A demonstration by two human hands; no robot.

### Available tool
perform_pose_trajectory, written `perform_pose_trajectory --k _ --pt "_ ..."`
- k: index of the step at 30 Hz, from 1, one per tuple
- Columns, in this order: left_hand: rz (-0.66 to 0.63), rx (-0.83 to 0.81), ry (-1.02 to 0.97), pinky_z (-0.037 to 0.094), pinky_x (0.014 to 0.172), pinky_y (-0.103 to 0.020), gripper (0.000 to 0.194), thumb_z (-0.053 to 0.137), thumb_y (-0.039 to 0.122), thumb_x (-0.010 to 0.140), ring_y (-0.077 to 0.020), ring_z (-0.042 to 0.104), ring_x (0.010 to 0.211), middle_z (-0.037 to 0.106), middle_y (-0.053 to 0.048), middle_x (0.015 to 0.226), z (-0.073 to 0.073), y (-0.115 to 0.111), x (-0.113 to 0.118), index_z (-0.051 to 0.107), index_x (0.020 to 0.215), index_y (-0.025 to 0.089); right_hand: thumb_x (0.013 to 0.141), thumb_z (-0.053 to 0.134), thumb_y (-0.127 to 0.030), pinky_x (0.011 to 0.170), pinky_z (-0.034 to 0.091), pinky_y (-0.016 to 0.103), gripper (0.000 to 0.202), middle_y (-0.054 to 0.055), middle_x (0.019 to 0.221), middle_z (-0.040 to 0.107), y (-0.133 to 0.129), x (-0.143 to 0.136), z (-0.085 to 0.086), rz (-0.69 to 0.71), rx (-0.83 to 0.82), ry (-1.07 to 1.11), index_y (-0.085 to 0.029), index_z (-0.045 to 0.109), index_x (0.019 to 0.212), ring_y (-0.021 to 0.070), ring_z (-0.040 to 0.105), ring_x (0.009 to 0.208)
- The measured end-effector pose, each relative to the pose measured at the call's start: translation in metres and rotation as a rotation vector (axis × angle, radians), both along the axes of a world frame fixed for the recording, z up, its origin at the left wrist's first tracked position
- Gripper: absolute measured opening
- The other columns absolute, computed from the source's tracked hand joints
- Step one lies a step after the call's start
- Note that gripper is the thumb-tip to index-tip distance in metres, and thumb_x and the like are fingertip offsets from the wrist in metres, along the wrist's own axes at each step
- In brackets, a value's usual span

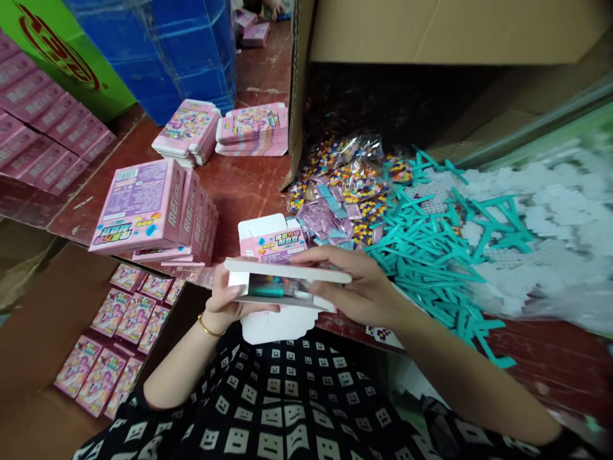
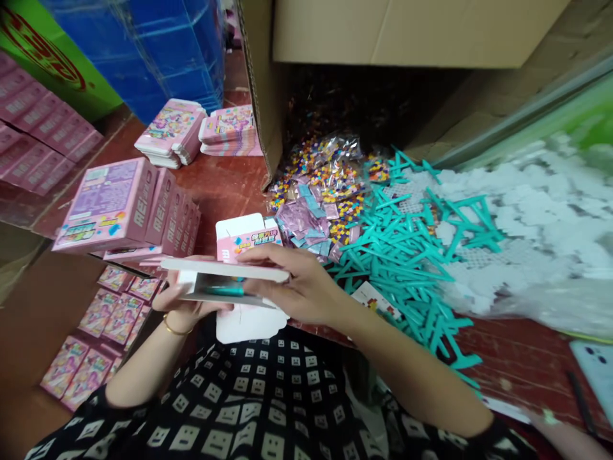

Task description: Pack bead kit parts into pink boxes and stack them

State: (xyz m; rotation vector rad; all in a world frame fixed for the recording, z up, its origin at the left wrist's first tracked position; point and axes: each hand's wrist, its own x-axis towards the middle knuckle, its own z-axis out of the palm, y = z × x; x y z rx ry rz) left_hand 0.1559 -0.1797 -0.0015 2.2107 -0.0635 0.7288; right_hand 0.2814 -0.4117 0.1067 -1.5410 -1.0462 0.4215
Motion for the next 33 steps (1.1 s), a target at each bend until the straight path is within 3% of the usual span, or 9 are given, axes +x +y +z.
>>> perform_pose_trajectory --k 3,6,9,11,15,24,28,30,33 --pt "-0.041 0.116 -0.281 0.061 0.075 -0.04 0.041 0.078 0.05 0.076 -0.0223 0.067 0.094 0.059 -0.004 0.106 0.023 -0.003 0.015 0.052 0.091 0.023 0.093 0.049 -0.064 0.091 0.054 0.033 0.056 0.011 0.118 0.07 0.003 -0.001 -0.012 0.061 0.078 0.068 -0.019 0.065 0.122 0.0215 0.067 0.107" --pt "-0.053 0.051 -0.41 0.06 0.083 -0.045 0.026 0.069 0.032 0.088 -0.024 0.065 0.104 0.058 -0.008 0.115 0.044 -0.012 0.025 0.05 0.103 0.024 0.098 0.049 -0.048 0.1 0.051 0.04 0.039 0.012 0.123 0.068 0.012 0.001 -0.025 0.027 0.124 0.032 -0.022 0.064 0.123 0.0227 0.064 0.115" --pt "-0.022 -0.094 -0.519 0.058 0.088 -0.049 0.057 0.074 0.019 0.083 -0.0219 0.067 0.098 0.062 -0.002 0.104 0.055 -0.02 0.026 0.037 0.125 0.032 0.097 0.054 -0.031 0.1 0.052 0.044 0.025 0.012 0.122 0.068 0.02 0.003 -0.031 -0.026 0.202 -0.117 -0.023 0.067 0.117 0.0233 0.064 0.117" --pt "-0.014 -0.135 -0.525 0.058 0.084 -0.045 0.062 0.075 0.023 0.083 -0.02 0.068 0.088 0.064 0.0 0.094 0.06 -0.023 0.024 0.036 0.131 0.032 0.096 0.054 -0.023 0.096 0.055 0.043 0.023 0.011 0.119 0.07 0.024 0.002 -0.031 -0.048 0.245 -0.224 -0.024 0.068 0.114 0.0225 0.066 0.113" --pt "-0.044 -0.17 -0.392 0.057 0.073 -0.034 0.014 0.061 0.024 0.093 -0.018 0.067 0.083 0.068 -0.005 0.089 0.064 -0.023 0.018 0.059 0.106 0.021 0.095 0.053 -0.018 0.088 0.059 0.04 0.026 0.01 0.113 0.072 0.025 -0.002 -0.031 -0.068 0.27 -0.302 -0.025 0.068 0.115 0.0214 0.069 0.105" --pt "-0.092 0.019 -0.454 0.058 0.079 -0.04 0.017 0.056 0.037 0.096 -0.0211 0.066 0.102 0.063 -0.009 0.114 0.032 -0.014 0.017 0.056 0.108 0.025 0.094 0.06 -0.026 0.089 0.057 0.047 0.02 0.011 0.127 0.066 0.016 -0.005 -0.056 -0.212 0.282 -0.464 -0.028 0.07 0.111 0.026 0.067 0.112" --pt "0.023 -0.058 -0.391 0.056 0.089 -0.049 0.069 0.076 0.048 0.078 -0.0276 0.06 0.116 0.055 -0.013 0.124 0.006 -0.018 0.016 0.034 0.129 0.029 0.096 0.056 -0.034 0.091 0.056 0.05 0.024 0.014 0.138 0.058 0.016 -0.004 -0.068 -0.219 0.258 -0.539 -0.027 0.067 0.115 0.0289 0.062 0.12" --pt "0.113 -0.069 -0.243 0.056 0.091 -0.048 0.08 0.077 0.052 0.076 -0.0285 0.061 0.115 0.054 -0.015 0.122 -0.009 -0.021 0.009 0.03 0.133 0.025 0.095 0.058 -0.035 0.097 0.053 0.053 0.029 0.015 0.142 0.053 0.018 -0.005 -0.071 -0.219 0.227 -0.53 -0.028 0.062 0.123 0.0297 0.057 0.126" --pt "0.179 -0.078 -0.101 0.059 0.084 -0.042 0.063 0.069 0.05 0.084 -0.0265 0.067 0.104 0.057 -0.015 0.115 -0.024 -0.022 -0.005 0.038 0.13 0.02 0.094 0.06 -0.034 0.1 0.052 0.05 0.057 0.02 0.146 0.046 0.022 -0.01 -0.074 -0.29 0.234 -0.391 -0.027 0.037 0.145 0.0275 0.055 0.129"
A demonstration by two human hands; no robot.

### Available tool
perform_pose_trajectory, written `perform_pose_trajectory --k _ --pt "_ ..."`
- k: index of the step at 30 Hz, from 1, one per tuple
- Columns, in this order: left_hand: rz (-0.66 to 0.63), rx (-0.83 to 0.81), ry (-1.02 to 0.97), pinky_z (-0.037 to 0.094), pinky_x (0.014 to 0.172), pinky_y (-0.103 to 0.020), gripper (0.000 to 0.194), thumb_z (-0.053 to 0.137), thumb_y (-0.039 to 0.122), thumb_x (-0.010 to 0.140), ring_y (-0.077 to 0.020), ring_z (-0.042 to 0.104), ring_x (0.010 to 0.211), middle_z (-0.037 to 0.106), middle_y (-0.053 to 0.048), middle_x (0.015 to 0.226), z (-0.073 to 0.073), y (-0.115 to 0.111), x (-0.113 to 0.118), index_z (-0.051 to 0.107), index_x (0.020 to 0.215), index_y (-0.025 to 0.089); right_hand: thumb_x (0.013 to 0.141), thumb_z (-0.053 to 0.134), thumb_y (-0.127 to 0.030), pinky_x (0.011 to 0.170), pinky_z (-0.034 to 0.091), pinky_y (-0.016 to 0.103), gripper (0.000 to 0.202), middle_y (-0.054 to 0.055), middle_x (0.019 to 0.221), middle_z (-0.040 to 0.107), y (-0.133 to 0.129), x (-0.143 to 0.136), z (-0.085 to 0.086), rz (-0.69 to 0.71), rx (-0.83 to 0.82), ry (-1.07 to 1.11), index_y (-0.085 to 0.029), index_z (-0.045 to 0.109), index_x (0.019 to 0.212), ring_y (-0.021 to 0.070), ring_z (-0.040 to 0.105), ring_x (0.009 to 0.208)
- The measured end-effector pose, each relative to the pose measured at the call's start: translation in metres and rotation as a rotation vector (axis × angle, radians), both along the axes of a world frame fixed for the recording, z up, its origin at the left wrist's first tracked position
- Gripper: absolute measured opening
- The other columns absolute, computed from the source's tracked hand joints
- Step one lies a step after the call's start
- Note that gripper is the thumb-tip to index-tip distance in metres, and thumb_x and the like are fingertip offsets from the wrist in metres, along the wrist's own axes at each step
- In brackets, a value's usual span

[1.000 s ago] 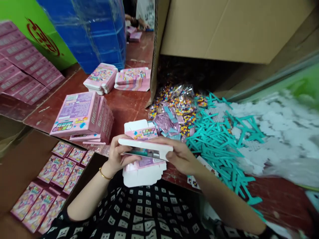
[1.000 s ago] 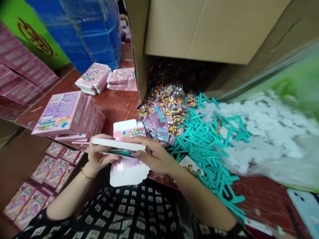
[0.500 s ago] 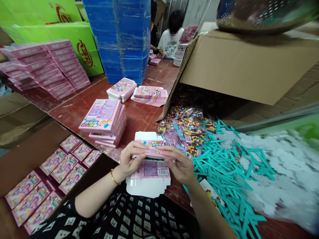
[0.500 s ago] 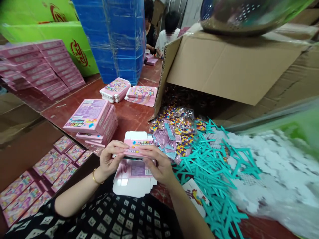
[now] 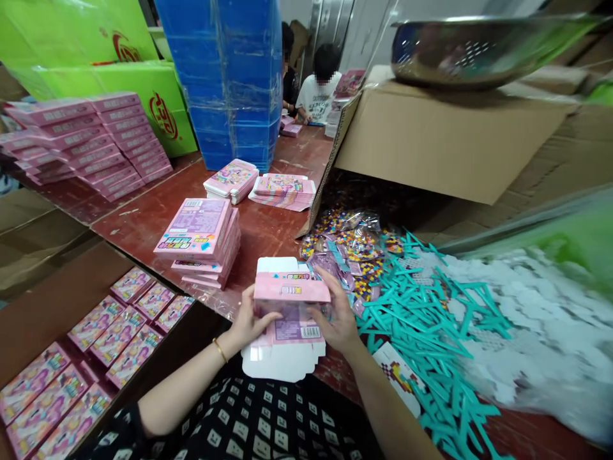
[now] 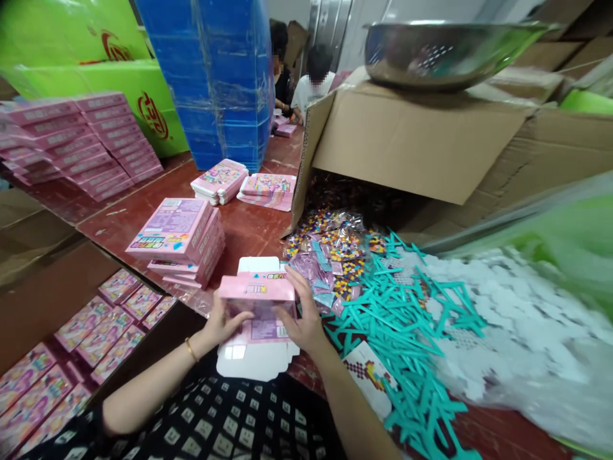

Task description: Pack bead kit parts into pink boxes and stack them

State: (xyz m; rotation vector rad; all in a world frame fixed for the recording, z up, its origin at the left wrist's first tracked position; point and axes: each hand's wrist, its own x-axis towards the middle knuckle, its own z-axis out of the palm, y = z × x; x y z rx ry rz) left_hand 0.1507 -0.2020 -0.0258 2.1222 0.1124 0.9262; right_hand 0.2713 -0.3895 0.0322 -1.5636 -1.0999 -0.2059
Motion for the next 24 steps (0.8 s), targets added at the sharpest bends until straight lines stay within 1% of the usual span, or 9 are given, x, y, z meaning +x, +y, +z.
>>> perform_pose_trajectory --k 2,4,8,11,13,16,20,22,24 --pt "-0.001 -0.017 -0.037 0.06 0.079 -0.04 0.058 0.065 0.049 0.088 -0.0262 0.068 0.099 0.06 -0.013 0.11 0.0 0.0 -0.009 0.039 0.13 0.02 0.092 0.062 -0.037 0.098 0.053 0.046 0.075 0.023 0.148 0.043 0.002 -0.007 -0.001 -0.018 0.085 0.108 -0.026 0.019 0.153 0.0263 0.056 0.128" --pt "-0.008 -0.015 -0.105 0.061 0.072 -0.038 0.056 0.065 0.044 0.088 -0.0256 0.069 0.091 0.063 -0.011 0.103 0.008 0.001 -0.014 0.039 0.132 0.02 0.089 0.066 -0.041 0.097 0.055 0.044 0.083 0.023 0.148 0.042 0.0 -0.015 0.001 -0.02 0.152 0.163 -0.026 0.015 0.153 0.0267 0.056 0.127" --pt "-0.09 0.092 -0.185 0.059 0.066 -0.037 0.038 0.065 0.026 0.087 -0.0238 0.068 0.079 0.066 -0.009 0.092 0.036 0.007 -0.018 0.051 0.122 0.022 0.094 0.058 -0.044 0.098 0.054 0.047 0.052 0.019 0.14 0.051 -0.014 -0.026 0.019 -0.065 0.133 0.106 -0.024 0.044 0.139 0.0287 0.056 0.127" --pt "-0.215 0.184 -0.212 0.059 0.074 -0.04 0.045 0.062 0.02 0.085 -0.0246 0.068 0.088 0.067 -0.01 0.102 0.048 0.015 -0.017 0.049 0.128 0.025 0.096 0.056 -0.026 0.098 0.054 0.046 0.023 0.011 0.123 0.066 -0.03 -0.025 0.039 -0.086 0.054 -0.092 -0.025 0.064 0.117 0.0245 0.062 0.12" --pt "-0.3 0.242 -0.23 0.059 0.077 -0.041 0.054 0.061 0.016 0.085 -0.0242 0.068 0.091 0.067 -0.01 0.107 0.049 0.018 -0.017 0.043 0.136 0.027 0.095 0.058 -0.018 0.096 0.056 0.04 0.022 0.008 0.116 0.07 -0.04 -0.023 0.05 -0.05 -0.035 -0.255 -0.025 0.066 0.114 0.019 0.066 0.113" --pt "-0.355 0.307 -0.218 0.059 0.076 -0.038 0.063 0.061 0.011 0.084 -0.0238 0.067 0.093 0.067 -0.01 0.109 0.043 0.021 -0.017 0.041 0.142 0.027 0.097 0.057 -0.021 0.098 0.055 0.029 0.019 0.006 0.118 0.072 -0.053 -0.021 0.06 0.001 -0.236 -0.485 -0.02 0.068 0.112 0.0126 0.066 0.112" --pt "-0.351 0.389 -0.138 0.058 0.074 -0.035 0.066 0.067 0.012 0.082 -0.0244 0.066 0.092 0.066 -0.01 0.108 0.033 0.027 -0.006 0.044 0.142 0.024 0.101 0.05 -0.024 0.104 0.051 0.027 0.027 0.007 0.129 0.067 -0.066 -0.016 0.07 -0.012 -0.6 -0.716 -0.014 0.064 0.122 0.0123 0.062 0.119" --pt "-0.357 0.405 -0.146 0.058 0.072 -0.034 0.065 0.07 0.017 0.083 -0.0241 0.066 0.089 0.065 -0.009 0.107 0.034 0.025 0.001 0.044 0.142 0.023 0.101 0.047 -0.023 0.1 0.054 0.029 0.033 0.009 0.129 0.066 -0.069 -0.015 0.074 -0.041 -0.659 -0.767 -0.011 0.058 0.129 0.0137 0.064 0.114" --pt "-0.348 0.392 -0.154 0.058 0.068 -0.032 0.064 0.071 0.023 0.084 -0.0228 0.066 0.085 0.065 -0.008 0.105 0.037 0.02 0.005 0.044 0.142 0.023 0.099 0.045 -0.02 0.095 0.057 0.029 0.035 0.01 0.123 0.069 -0.069 -0.014 0.075 -0.063 -0.588 -0.793 -0.009 0.056 0.131 0.0152 0.067 0.108"
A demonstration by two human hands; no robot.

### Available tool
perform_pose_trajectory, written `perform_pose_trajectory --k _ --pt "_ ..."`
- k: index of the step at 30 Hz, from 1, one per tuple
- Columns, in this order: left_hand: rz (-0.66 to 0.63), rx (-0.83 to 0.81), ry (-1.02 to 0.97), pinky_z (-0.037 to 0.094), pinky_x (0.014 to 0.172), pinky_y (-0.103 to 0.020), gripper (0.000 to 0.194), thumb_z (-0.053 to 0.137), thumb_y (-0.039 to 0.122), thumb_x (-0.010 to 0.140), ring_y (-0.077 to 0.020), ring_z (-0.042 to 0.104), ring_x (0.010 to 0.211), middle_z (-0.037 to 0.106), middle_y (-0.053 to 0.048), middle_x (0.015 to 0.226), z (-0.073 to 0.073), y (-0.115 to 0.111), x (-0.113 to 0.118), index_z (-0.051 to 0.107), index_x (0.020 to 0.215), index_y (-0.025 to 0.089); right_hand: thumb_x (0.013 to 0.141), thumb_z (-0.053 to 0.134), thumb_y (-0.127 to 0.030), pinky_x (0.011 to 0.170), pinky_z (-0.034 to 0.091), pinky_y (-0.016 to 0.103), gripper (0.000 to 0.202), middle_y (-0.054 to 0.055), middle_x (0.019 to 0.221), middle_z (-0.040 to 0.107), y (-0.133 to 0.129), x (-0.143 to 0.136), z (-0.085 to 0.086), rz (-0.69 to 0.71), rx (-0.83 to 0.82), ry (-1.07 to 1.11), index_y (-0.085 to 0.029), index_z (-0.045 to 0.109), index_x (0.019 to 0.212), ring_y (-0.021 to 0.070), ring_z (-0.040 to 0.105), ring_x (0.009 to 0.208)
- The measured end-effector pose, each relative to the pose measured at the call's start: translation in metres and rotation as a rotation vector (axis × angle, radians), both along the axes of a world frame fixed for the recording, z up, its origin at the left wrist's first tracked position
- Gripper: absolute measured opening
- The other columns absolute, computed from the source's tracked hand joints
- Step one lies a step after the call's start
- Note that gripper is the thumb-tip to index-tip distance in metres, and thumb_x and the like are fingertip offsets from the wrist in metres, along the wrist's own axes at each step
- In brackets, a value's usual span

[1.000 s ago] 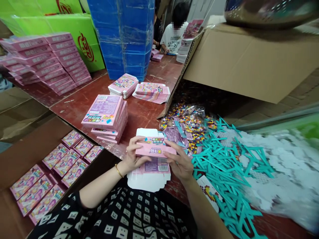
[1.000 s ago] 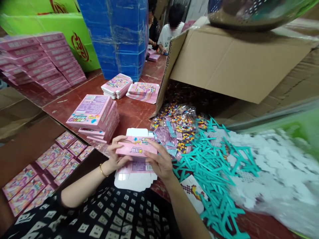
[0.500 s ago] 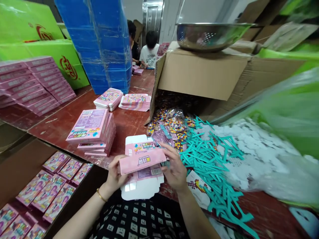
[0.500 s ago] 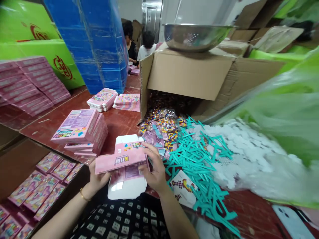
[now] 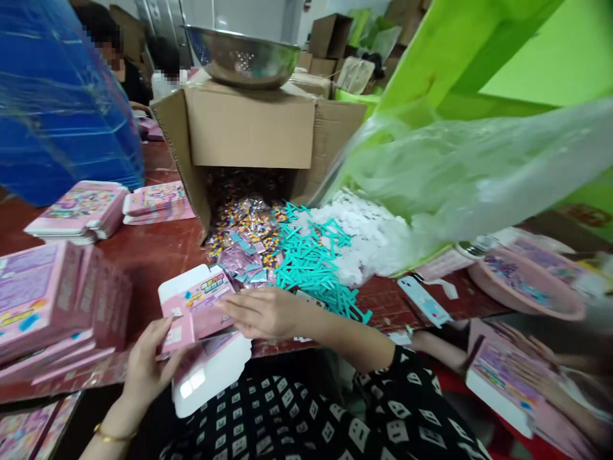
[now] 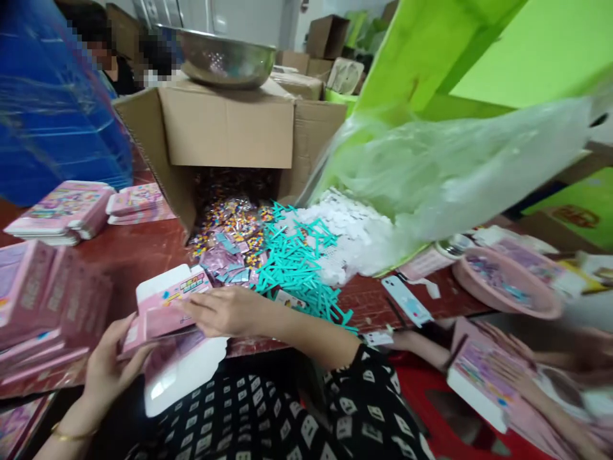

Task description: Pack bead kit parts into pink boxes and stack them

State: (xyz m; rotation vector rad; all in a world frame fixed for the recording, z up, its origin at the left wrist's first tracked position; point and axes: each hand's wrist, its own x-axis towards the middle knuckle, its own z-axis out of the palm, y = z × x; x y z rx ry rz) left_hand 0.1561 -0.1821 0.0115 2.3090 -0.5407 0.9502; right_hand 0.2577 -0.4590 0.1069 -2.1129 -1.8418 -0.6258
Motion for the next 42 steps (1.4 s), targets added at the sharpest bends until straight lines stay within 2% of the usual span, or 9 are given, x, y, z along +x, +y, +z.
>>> perform_pose_trajectory --k 7,13,15,19,24,28,33,37,42 --pt "0.168 -0.157 0.052 0.058 0.08 -0.037 0.06 0.063 0.043 0.09 -0.0255 0.069 0.096 0.066 -0.012 0.113 -0.016 -0.015 0.003 0.043 0.141 0.02 0.093 0.052 -0.01 0.085 0.059 0.023 0.053 0.008 0.119 0.072 0.016 0.018 -0.016 0.118 0.414 0.337 -0.018 0.044 0.146 0.0137 0.072 0.099" --pt "0.29 -0.355 0.093 0.058 0.084 -0.039 0.058 0.062 0.048 0.09 -0.0264 0.068 0.102 0.064 -0.014 0.118 -0.044 -0.022 -0.002 0.046 0.138 0.019 0.1 0.053 -0.026 0.086 0.058 0.023 0.03 0.005 0.117 0.074 0.038 0.03 -0.017 0.216 0.47 0.803 -0.024 0.065 0.127 0.0149 0.072 0.101" --pt "0.271 -0.407 0.065 0.058 0.085 -0.041 0.063 0.063 0.046 0.09 -0.0261 0.067 0.103 0.061 -0.015 0.122 -0.031 -0.026 -0.001 0.041 0.143 0.021 0.1 0.052 -0.031 0.092 0.057 0.027 0.03 0.007 0.118 0.073 0.044 0.03 -0.016 0.241 0.463 0.839 -0.023 0.066 0.126 0.0169 0.07 0.107" --pt "0.026 -0.369 -0.074 0.059 0.084 -0.045 0.083 0.078 0.043 0.078 -0.026 0.065 0.103 0.059 -0.012 0.121 0.024 -0.025 0.011 0.034 0.147 0.028 0.087 0.068 -0.049 0.104 0.05 0.041 0.049 0.011 0.128 0.067 0.051 0.029 -0.028 0.244 0.485 0.86 -0.024 0.062 0.129 0.0242 0.062 0.12" --pt "0.009 -0.165 -0.122 0.06 0.074 -0.032 0.031 0.077 0.034 0.081 -0.0187 0.067 0.089 0.064 -0.007 0.1 0.056 -0.018 0.021 0.065 0.106 0.021 0.071 0.084 -0.046 0.098 0.05 0.048 0.056 0.01 0.122 0.063 0.05 0.012 -0.058 0.057 0.93 0.929 -0.029 0.06 0.119 0.0283 0.06 0.117" --pt "0.063 -0.171 -0.203 0.061 0.068 -0.032 0.026 0.076 0.034 0.082 -0.0184 0.068 0.085 0.066 -0.007 0.097 0.046 -0.022 0.018 0.065 0.102 0.02 0.081 0.078 -0.029 0.091 0.051 0.041 0.017 0.006 0.11 0.065 0.053 -0.014 -0.06 -0.106 0.985 1.158 -0.023 0.062 0.084 0.0232 0.064 0.107" --pt "0.057 -0.164 -0.196 0.061 0.067 -0.031 0.026 0.078 0.032 0.08 -0.017 0.068 0.083 0.066 -0.005 0.097 0.047 -0.026 0.015 0.065 0.098 0.019 0.083 0.073 -0.028 0.092 0.05 0.037 0.028 0.006 0.11 0.067 0.061 -0.036 -0.049 -0.24 1.058 1.5 -0.02 0.052 0.066 0.0211 0.062 0.108" --pt "0.02 -0.214 -0.182 0.061 0.072 -0.031 0.036 0.08 0.033 0.078 -0.0173 0.068 0.088 0.065 -0.005 0.102 0.039 -0.029 0.02 0.061 0.106 0.021 0.079 0.076 -0.032 0.089 0.054 0.042 0.028 0.005 0.124 0.062 0.066 -0.039 -0.06 -0.219 1.206 1.667 -0.026 0.055 0.097 0.0216 0.066 0.103" --pt "0.291 -0.486 -0.003 0.057 0.091 -0.047 0.093 0.084 0.053 0.065 -0.0301 0.063 0.113 0.054 -0.016 0.127 -0.019 -0.047 0.008 0.033 0.138 0.025 0.089 0.058 -0.037 0.094 0.053 0.054 0.038 0.011 0.131 0.059 0.069 -0.034 -0.074 -0.307 1.072 1.406 -0.032 0.048 0.125 0.0281 0.065 0.111"
